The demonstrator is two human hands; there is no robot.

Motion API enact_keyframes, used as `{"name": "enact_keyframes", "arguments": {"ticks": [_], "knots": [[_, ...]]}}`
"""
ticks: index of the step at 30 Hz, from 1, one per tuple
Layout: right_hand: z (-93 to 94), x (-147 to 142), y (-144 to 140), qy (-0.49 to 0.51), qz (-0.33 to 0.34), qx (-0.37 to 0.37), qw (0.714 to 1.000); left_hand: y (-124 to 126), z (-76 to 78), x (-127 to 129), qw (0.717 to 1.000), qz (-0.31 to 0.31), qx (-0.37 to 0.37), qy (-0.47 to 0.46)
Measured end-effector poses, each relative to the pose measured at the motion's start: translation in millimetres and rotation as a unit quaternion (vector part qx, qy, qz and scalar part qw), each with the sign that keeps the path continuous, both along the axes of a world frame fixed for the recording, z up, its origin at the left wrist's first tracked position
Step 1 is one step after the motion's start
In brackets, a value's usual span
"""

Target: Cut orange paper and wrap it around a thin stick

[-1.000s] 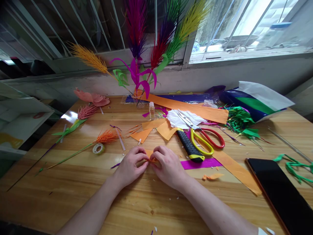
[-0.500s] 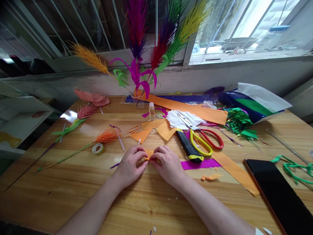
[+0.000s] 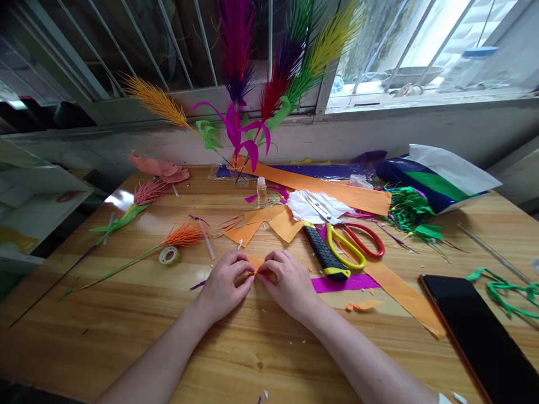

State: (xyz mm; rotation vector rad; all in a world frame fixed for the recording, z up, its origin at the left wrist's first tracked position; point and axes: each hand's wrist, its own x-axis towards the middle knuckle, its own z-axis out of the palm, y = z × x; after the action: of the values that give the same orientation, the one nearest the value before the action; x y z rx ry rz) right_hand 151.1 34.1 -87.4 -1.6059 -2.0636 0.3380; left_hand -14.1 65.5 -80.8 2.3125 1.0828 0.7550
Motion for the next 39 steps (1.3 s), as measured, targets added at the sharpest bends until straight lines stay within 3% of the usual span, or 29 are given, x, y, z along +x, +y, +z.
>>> {"name": "enact_keyframes", "arguments": {"ticks": [11, 16, 22, 30, 39], "knots": [[0.4, -1.1, 0.8, 0.003, -0.007, 0.012, 1.000, 1.5, -1.6, 2.0, 1.000, 0.015, 0.000, 0.014], [-2.1, 0.0, 3.2, 0.018, -0.019, -0.011, 1.000, -15.9, 2.5, 4.4, 0.993, 0.040, 0.045, 0.104], [1.1, 1.3, 4.4, 0.031, -0.017, -0.032, 0.999, -36.1, 1.0, 8.8, 0.981, 0.012, 0.056, 0.187], [9.3, -1.7, -1.6, 0.030, -0.014, -0.030, 0.999, -33.2, -4.5, 9.8, 0.977, 0.026, 0.052, 0.206], [1.3, -0.7, 3.5, 0.035, -0.029, -0.017, 0.999, -29.5, -2.0, 12.2, 0.972, 0.051, 0.045, 0.225]]}}
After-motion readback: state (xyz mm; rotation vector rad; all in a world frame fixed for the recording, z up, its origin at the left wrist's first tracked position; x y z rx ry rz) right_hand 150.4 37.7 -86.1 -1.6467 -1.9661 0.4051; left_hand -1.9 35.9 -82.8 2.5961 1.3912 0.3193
